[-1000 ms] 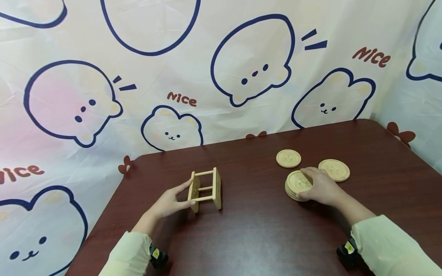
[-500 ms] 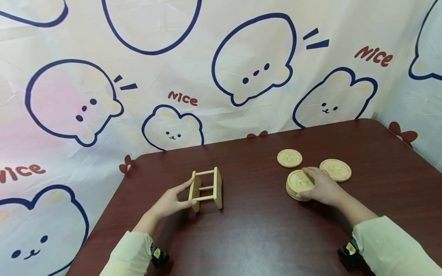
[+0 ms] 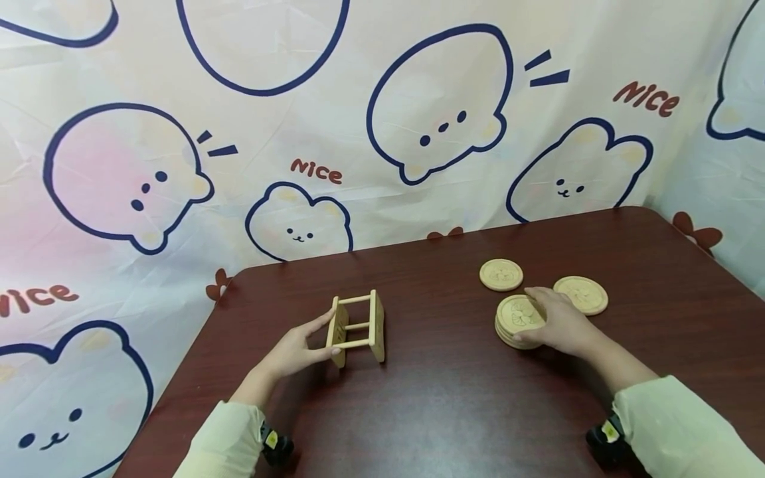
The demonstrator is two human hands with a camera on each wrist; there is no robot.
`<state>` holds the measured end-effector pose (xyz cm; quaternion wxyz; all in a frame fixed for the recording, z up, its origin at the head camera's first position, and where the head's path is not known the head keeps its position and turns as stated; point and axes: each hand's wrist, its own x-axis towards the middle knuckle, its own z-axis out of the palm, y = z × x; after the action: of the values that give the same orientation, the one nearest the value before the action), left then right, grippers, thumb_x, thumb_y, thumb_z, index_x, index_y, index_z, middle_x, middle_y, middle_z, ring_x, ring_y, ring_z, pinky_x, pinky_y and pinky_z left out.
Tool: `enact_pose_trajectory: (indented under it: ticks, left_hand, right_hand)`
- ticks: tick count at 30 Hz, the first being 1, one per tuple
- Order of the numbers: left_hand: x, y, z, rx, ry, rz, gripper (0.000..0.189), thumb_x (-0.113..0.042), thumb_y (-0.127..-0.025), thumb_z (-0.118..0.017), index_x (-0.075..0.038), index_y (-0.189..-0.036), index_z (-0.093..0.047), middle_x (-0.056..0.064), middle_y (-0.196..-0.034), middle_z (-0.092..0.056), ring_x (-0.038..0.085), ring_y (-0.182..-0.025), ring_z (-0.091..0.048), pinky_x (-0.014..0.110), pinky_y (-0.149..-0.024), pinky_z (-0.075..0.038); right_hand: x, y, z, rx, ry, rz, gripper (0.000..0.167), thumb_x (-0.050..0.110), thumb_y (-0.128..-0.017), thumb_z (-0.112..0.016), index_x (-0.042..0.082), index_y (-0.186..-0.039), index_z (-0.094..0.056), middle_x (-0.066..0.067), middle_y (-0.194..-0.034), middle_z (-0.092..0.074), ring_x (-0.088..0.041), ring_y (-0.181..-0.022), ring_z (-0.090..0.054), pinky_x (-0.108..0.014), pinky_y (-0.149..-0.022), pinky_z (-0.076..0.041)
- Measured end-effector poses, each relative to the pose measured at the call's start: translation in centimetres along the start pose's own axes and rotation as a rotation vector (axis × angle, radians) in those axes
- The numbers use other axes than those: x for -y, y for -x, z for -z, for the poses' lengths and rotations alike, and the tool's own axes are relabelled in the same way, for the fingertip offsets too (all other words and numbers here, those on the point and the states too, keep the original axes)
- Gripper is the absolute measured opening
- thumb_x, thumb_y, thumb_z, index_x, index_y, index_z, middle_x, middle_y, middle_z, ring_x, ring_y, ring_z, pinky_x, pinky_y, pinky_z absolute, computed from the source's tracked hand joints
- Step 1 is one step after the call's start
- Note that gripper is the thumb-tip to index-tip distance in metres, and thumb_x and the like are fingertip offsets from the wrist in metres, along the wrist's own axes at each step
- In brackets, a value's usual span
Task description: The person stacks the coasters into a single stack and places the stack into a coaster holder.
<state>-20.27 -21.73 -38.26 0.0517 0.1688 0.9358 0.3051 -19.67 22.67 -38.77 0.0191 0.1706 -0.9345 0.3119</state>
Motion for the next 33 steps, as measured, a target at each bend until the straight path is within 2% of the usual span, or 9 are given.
enact_pose_trajectory:
  ticks: [2,7,12,18,21,28,33]
  left_hand:
    - [0.0,0.0,0.0,0.003,0.004,0.002,0.077,-0.045,-0.071,-0.065,-0.019,-0.136,-0.03,0.007,-0.132,-0.036,0.022,-0.103,-0.047,0.042,-0.087,-0.036]
    - [0.0,0.1,-0.1,-0.004,0.008,0.003,0.076,-0.042,-0.072,-0.066,-0.019,-0.136,-0.031,0.007,-0.132,-0.037,0.02,-0.103,-0.046,0.042,-0.086,-0.037]
    - [0.1,0.1,-0.2,-0.012,0.005,0.013,0.074,-0.039,-0.073,-0.066,-0.019,-0.135,-0.031,0.006,-0.132,-0.037,0.021,-0.111,-0.042,0.043,-0.087,-0.036]
    - [0.0,0.2,-0.1,-0.01,0.005,0.013,0.076,-0.043,-0.072,-0.065,-0.02,-0.135,-0.031,0.007,-0.132,-0.037,0.02,-0.104,-0.046,0.042,-0.086,-0.037]
    - [0.0,0.1,-0.1,-0.012,0.007,0.016,0.075,-0.042,-0.072,-0.066,-0.019,-0.135,-0.031,0.007,-0.132,-0.037,0.02,-0.104,-0.046,0.042,-0.086,-0.037]
    - [-0.1,0.0,0.0,-0.008,0.006,0.014,0.076,-0.043,-0.072,-0.065,-0.018,-0.135,-0.032,0.007,-0.132,-0.037,0.021,-0.111,-0.042,0.043,-0.087,-0.036]
    - [0.0,0.0,0.0,-0.009,-0.004,0.014,0.076,-0.045,-0.072,-0.065,-0.019,-0.135,-0.032,0.006,-0.132,-0.037,0.021,-0.115,-0.039,0.044,-0.088,-0.035]
  right_hand:
    - [-0.1,0.0,0.1,-0.01,0.002,0.0,0.086,0.036,-0.064,-0.074,-0.015,-0.122,-0.034,-0.033,-0.119,-0.036,-0.048,-0.108,-0.029,-0.056,-0.084,-0.024]
    - [-0.6,0.1,0.4,-0.01,-0.001,-0.016,0.086,0.039,-0.066,-0.072,-0.014,-0.122,-0.034,-0.033,-0.119,-0.036,-0.047,-0.109,-0.03,-0.056,-0.083,-0.025]
    - [-1.1,0.3,0.7,-0.012,-0.035,-0.024,0.084,0.037,-0.067,-0.071,-0.014,-0.122,-0.034,-0.034,-0.118,-0.035,-0.049,-0.105,-0.034,-0.056,-0.082,-0.029]
    - [-1.6,0.8,1.6,0.001,-0.058,-0.086,0.081,0.036,-0.072,-0.068,-0.012,-0.125,-0.031,-0.035,-0.123,-0.03,-0.051,-0.107,-0.032,-0.058,-0.081,-0.03]
    - [-2.1,1.0,1.9,-0.021,-0.056,-0.112,0.079,0.035,-0.073,-0.068,-0.011,-0.125,-0.031,-0.033,-0.124,-0.03,-0.05,-0.107,-0.033,-0.057,-0.08,-0.03]
    - [-3.5,1.3,2.7,-0.058,-0.064,-0.175,0.08,0.037,-0.075,-0.065,-0.011,-0.126,-0.028,-0.035,-0.122,-0.029,-0.049,-0.105,-0.033,-0.057,-0.079,-0.029]
    - [-4.3,1.3,3.0,-0.07,-0.062,-0.185,0.077,0.035,-0.076,-0.064,-0.013,-0.125,-0.03,-0.036,-0.12,-0.031,-0.05,-0.104,-0.033,-0.057,-0.079,-0.028]
